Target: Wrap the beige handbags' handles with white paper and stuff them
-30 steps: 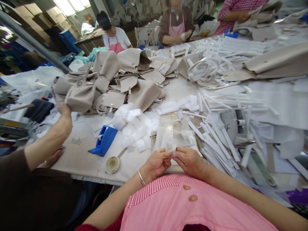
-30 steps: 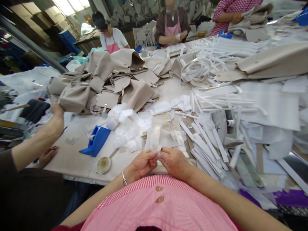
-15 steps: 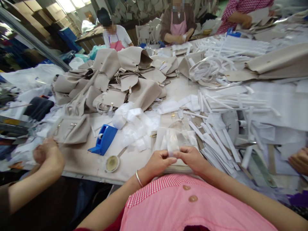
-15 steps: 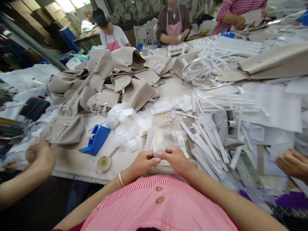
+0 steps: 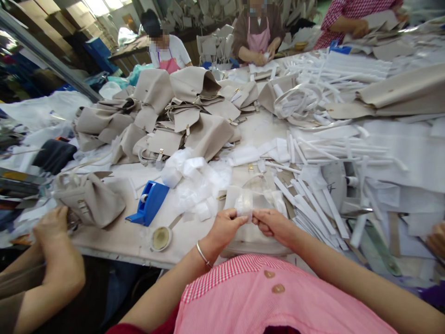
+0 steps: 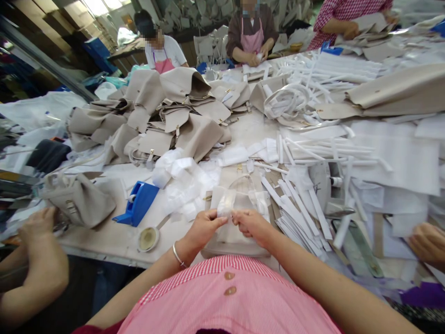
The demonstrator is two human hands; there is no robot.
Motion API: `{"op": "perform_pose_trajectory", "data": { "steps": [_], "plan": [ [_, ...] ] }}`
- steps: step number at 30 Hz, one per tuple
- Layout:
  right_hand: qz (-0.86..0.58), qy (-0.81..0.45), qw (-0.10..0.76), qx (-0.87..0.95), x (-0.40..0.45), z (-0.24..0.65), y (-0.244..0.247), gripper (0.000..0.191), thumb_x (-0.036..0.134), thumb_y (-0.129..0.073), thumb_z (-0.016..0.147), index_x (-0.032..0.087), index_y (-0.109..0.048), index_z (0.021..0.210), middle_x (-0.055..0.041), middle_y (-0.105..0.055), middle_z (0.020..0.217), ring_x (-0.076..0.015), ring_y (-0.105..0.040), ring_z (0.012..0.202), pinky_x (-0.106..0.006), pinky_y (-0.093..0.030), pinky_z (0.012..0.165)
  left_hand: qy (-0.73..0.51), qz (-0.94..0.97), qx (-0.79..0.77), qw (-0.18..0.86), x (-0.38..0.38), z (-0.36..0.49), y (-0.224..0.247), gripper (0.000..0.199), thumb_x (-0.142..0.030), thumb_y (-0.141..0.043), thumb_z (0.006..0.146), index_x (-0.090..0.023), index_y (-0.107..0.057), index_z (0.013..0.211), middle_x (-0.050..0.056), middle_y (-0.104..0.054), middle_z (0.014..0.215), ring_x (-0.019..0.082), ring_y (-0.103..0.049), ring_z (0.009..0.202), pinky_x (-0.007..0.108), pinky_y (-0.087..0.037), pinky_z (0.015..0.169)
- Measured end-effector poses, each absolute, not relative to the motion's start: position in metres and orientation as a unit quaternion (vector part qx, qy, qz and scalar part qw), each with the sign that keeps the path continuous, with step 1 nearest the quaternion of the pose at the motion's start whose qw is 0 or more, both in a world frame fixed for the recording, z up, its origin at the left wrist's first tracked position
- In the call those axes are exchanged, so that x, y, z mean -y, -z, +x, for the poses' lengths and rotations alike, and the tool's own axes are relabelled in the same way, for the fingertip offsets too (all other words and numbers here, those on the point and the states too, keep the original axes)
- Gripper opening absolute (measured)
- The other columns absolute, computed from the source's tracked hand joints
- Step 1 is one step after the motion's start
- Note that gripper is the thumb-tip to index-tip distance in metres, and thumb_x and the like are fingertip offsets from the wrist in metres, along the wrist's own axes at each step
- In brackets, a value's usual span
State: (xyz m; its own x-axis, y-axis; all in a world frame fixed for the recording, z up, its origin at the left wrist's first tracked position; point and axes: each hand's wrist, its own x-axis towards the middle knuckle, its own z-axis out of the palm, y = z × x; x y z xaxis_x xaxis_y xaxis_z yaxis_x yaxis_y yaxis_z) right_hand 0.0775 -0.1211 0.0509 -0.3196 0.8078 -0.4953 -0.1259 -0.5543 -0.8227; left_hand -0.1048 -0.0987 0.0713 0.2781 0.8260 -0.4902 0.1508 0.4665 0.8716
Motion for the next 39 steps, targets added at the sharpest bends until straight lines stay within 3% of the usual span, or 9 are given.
{"op": "perform_pose_trajectory", "data": {
  "steps": [3,7,14,19,22,27,34,37,39],
  "plan": [
    [-0.467,-0.807,0.350,0.087,0.107,0.070,-0.047,0.034,0.046,-0.067,0.077,0.019,-0.047,0.070,0.0076,-0.042,0.057,-0.0032,-0.018,0.042,-0.017,-0.012,0.038,-0.255,0.568,-0.525,0.580,0.095,-0.108,-0.069,0.026,-0.033,-0.074,0.071,-0.016,-0.061,0.059,-0.002,-0.050,0.062,0.012,-0.045,0.064,0.024,-0.033,0.059],
    [-0.475,-0.802,0.363,0.003,0.098,0.058,-0.043,0.032,0.029,-0.073,0.067,0.020,-0.043,0.065,0.0095,-0.038,0.050,-0.0024,-0.017,0.040,-0.017,-0.011,0.037,-0.236,0.657,-0.493,0.519,0.090,-0.114,-0.065,0.021,-0.027,-0.067,0.077,-0.016,-0.060,0.061,-0.001,-0.050,0.067,0.012,-0.045,0.067,0.025,-0.035,0.065],
    [-0.607,-0.635,0.365,0.308,0.101,0.049,-0.037,0.027,0.039,-0.066,0.072,0.017,-0.055,0.061,0.0049,-0.043,0.049,-0.0077,-0.033,0.045,-0.023,-0.022,0.044,-0.134,0.464,-0.547,0.684,0.060,-0.110,-0.061,0.043,-0.056,-0.064,0.074,-0.014,-0.057,0.065,-0.006,-0.038,0.054,0.007,-0.030,0.050,0.023,-0.022,0.049],
    [-0.654,-0.440,0.335,0.516,0.103,0.048,-0.028,0.026,0.032,-0.058,0.078,0.018,-0.057,0.057,0.0000,-0.051,0.056,-0.0130,-0.042,0.058,-0.027,-0.030,0.055,-0.154,0.397,-0.586,0.689,0.048,-0.096,-0.051,0.043,-0.051,-0.077,0.060,-0.015,-0.054,0.062,-0.007,-0.037,0.051,0.005,-0.028,0.045,0.023,-0.017,0.045],
    [-0.625,-0.511,0.338,0.484,0.101,0.051,-0.028,0.021,0.032,-0.061,0.076,0.018,-0.058,0.062,0.0007,-0.051,0.058,-0.0122,-0.041,0.056,-0.025,-0.029,0.052,-0.166,0.372,-0.592,0.695,0.051,-0.094,-0.044,0.040,-0.048,-0.077,0.061,-0.015,-0.055,0.064,-0.007,-0.038,0.050,0.005,-0.029,0.045,0.023,-0.018,0.044],
    [-0.581,-0.736,0.326,0.121,0.084,0.054,-0.033,0.025,0.041,-0.060,0.080,0.019,-0.052,0.071,0.0063,-0.043,0.054,-0.0057,-0.026,0.041,-0.020,-0.013,0.038,-0.174,0.495,-0.617,0.587,0.060,-0.093,-0.033,0.034,-0.043,-0.069,0.073,-0.015,-0.054,0.059,-0.006,-0.039,0.052,0.007,-0.032,0.051,0.023,-0.023,0.049],
    [-0.582,-0.719,0.380,-0.005,0.066,0.045,-0.034,0.020,0.020,-0.067,0.073,0.018,-0.049,0.066,0.0094,-0.036,0.044,-0.0038,-0.024,0.037,-0.017,-0.014,0.033,-0.062,0.725,-0.491,0.479,0.040,-0.111,-0.047,0.027,-0.029,-0.060,0.081,-0.015,-0.057,0.057,-0.004,-0.045,0.053,0.010,-0.041,0.054,0.025,-0.033,0.054],
    [-0.593,-0.705,0.389,0.001,0.066,0.043,-0.032,0.024,0.019,-0.070,0.070,0.019,-0.047,0.064,0.0093,-0.037,0.044,-0.0028,-0.023,0.036,-0.016,-0.014,0.032,-0.124,0.790,-0.493,0.344,0.020,-0.124,-0.049,0.014,-0.025,-0.059,0.083,-0.015,-0.070,0.086,0.003,-0.061,0.076,0.016,-0.056,0.073,0.029,-0.045,0.071],
    [-0.597,-0.701,0.390,0.015,0.067,0.044,-0.030,0.027,0.020,-0.072,0.069,0.019,-0.045,0.063,0.0096,-0.036,0.044,-0.0024,-0.023,0.036,-0.015,-0.013,0.031,-0.189,0.815,-0.498,0.227,0.008,-0.128,-0.043,0.028,-0.022,-0.058,0.085,-0.018,-0.067,0.111,0.010,-0.063,0.107,0.022,-0.058,0.100,0.035,-0.046,0.088]
  ]
}}
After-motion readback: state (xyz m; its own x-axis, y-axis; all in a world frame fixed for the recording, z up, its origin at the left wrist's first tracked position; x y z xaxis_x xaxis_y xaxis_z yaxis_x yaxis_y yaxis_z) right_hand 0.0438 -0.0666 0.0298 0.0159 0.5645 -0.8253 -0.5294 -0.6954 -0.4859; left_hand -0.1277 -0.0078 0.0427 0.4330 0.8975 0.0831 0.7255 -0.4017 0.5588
